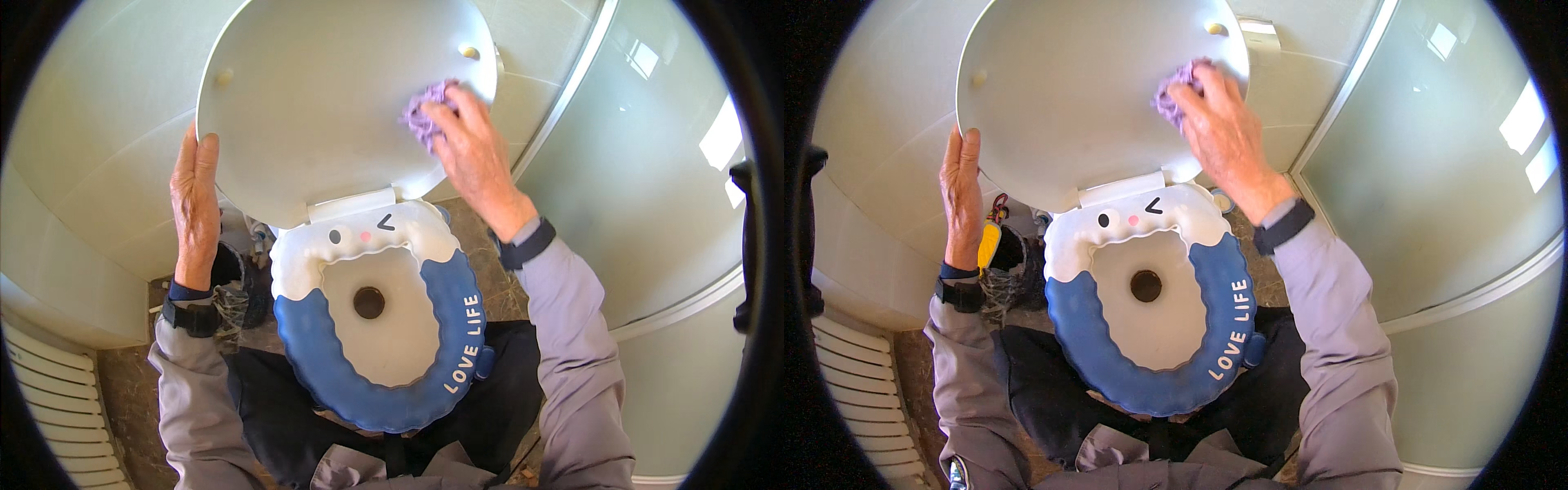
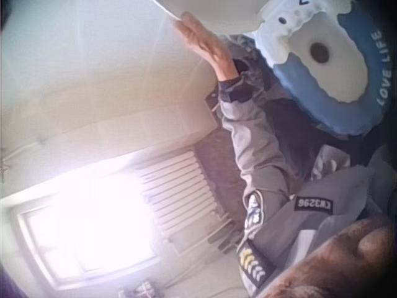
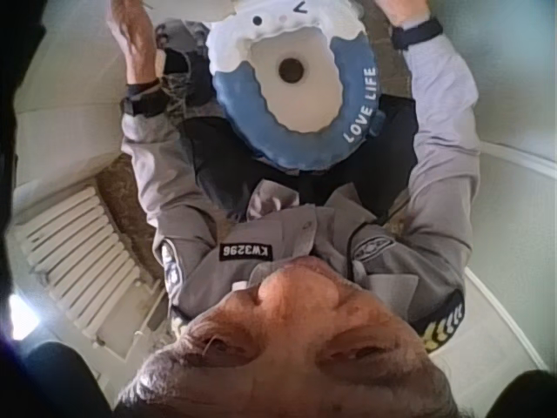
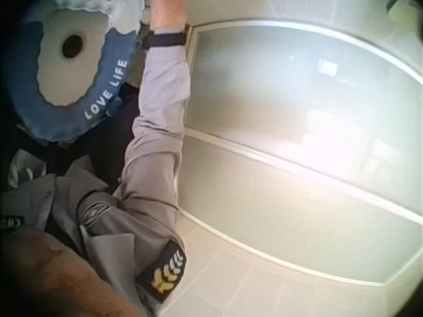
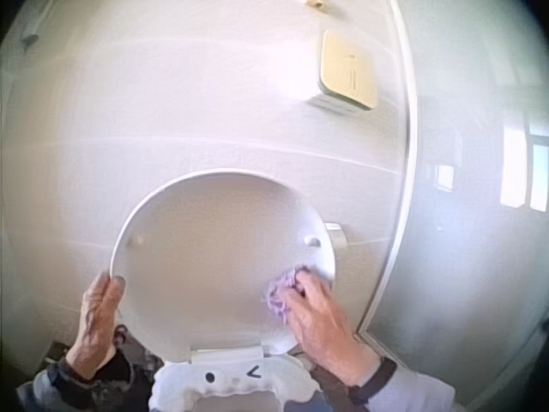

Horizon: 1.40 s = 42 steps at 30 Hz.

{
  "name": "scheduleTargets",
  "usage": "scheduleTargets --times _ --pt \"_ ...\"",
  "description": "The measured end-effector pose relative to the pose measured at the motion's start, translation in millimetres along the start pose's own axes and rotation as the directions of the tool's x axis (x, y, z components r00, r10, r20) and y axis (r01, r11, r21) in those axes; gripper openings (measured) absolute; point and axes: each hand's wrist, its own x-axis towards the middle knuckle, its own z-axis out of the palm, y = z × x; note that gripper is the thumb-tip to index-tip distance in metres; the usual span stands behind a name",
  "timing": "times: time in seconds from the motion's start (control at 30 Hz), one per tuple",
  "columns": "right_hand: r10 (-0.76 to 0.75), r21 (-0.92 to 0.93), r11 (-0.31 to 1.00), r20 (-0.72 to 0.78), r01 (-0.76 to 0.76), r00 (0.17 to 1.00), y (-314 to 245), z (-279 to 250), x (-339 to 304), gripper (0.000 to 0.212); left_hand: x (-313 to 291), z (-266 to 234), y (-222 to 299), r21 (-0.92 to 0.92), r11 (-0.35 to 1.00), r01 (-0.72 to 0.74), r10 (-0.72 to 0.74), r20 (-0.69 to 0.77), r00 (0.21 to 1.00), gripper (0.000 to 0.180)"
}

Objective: The person places a blue and white cartoon-themed toilet seat cover on the toilet, then wipes the toilet lid and seat with a purple cloth. They repeatedly wipe the lid and seat surfaces throughout the clip.

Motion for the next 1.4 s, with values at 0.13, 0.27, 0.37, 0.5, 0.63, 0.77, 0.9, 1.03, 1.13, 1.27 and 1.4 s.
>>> scheduleTargets --times 0.13,0.27,0.37,0.5,0.63,0.77,0.9,1.03,1.13,1.27,1.4 --pt "-0.166 -0.158 0.977 -0.132 0.145 0.977 23 24 35 0.028 -4 9 -34 -0.048 0.999 0.026 -0.024 0.046 0.999 0.055" --pt "-0.149 -0.21 0.968 -0.041 0.137 0.988 39 57 28 0.022 -4 17 -63 -0.023 0.998 0.059 -0.059 0.012 0.998 0.056" --pt "-0.135 -0.217 0.966 0.03 0.138 0.99 45 82 6 0.017 2 17 -74 0.024 0.997 0.073 -0.073 -0.002 0.997 0.052" --pt "-0.084 -0.175 0.979 0.129 0.106 0.988 42 106 -38 0.011 3 20 -73 -0.003 0.997 0.079 -0.079 -0.007 0.997 0.047" --pt "-0.153 -0.084 0.976 0.384 0.2 0.91 27 116 -83 0.011 -2 20 -66 -0.082 0.988 0.129 -0.127 0.022 0.992 0.045" --pt "0.085 0.041 0.987 0.684 -0.154 0.724 18 105 -76 0.02 -7 16 -68 -0.057 0.986 0.159 -0.159 0.001 0.987 0.044" --pt "0.001 0.076 0.997 0.235 -0.019 0.972 33 71 -26 0.022 -9 17 -74 -0.12 0.984 0.13 -0.13 0.005 0.991 0.042" --pt "-0.102 -0.227 0.964 0.156 0.137 0.982 49 70 -10 0.014 -8 21 -78 -0.079 0.992 0.103 -0.104 -0.001 0.995 0.042" --pt "-0.138 -0.264 0.942 0.258 0.207 0.956 43 94 -44 0.01 -6 20 -80 -0.073 0.994 0.079 -0.08 -0.015 0.997 0.041" --pt "-0.125 -0.166 0.967 0.351 0.193 0.928 34 116 -88 0.01 -7 18 -80 -0.09 0.988 0.125 -0.125 -0.003 0.992 0.043" --pt "-0.085 -0.118 0.979 0.496 0.164 0.864 17 115 -96 0.007 -10 16 -77 -0.101 0.988 0.119 -0.12 0.001 0.993 0.043"
